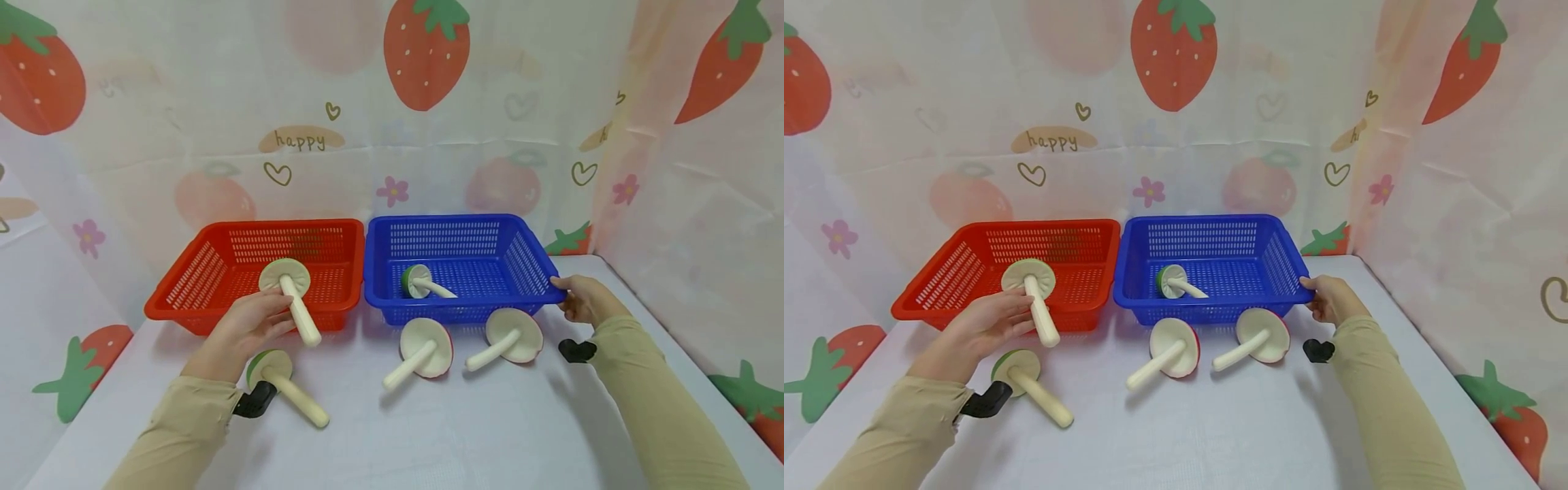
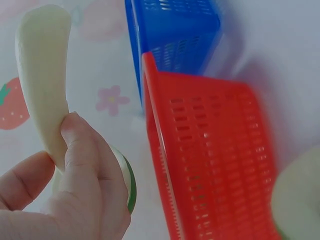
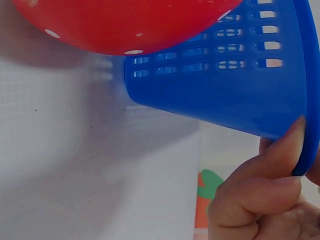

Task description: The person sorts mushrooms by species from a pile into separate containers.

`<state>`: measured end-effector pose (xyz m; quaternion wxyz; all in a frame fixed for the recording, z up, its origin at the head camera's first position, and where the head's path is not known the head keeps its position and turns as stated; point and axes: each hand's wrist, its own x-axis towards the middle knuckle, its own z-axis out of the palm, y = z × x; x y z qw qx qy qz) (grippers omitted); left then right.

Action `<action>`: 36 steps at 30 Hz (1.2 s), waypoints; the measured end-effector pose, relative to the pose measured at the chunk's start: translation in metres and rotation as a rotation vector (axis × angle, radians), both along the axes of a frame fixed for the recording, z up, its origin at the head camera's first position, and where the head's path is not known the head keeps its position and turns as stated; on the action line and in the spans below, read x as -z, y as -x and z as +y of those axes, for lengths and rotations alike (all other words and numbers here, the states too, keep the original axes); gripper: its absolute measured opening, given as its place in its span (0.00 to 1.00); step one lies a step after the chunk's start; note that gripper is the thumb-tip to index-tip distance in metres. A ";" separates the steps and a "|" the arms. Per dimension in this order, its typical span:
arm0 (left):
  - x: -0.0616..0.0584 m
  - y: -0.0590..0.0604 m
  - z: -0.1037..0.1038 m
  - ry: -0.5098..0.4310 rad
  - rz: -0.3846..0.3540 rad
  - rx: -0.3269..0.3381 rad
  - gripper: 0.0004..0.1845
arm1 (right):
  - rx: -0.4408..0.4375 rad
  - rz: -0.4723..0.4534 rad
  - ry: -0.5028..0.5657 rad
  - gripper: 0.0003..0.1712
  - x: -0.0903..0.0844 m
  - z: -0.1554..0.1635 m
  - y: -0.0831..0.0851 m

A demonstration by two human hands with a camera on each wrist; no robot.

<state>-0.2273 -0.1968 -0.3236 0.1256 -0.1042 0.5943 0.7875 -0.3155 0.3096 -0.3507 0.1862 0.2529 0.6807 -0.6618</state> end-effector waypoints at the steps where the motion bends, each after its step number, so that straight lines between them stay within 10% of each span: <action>1: -0.001 0.001 0.002 -0.006 0.000 0.001 0.32 | -0.003 0.000 0.001 0.12 0.000 0.000 0.000; 36: -0.009 0.030 0.057 -0.030 -0.058 -0.015 0.29 | -0.007 0.016 0.003 0.12 0.004 0.002 0.001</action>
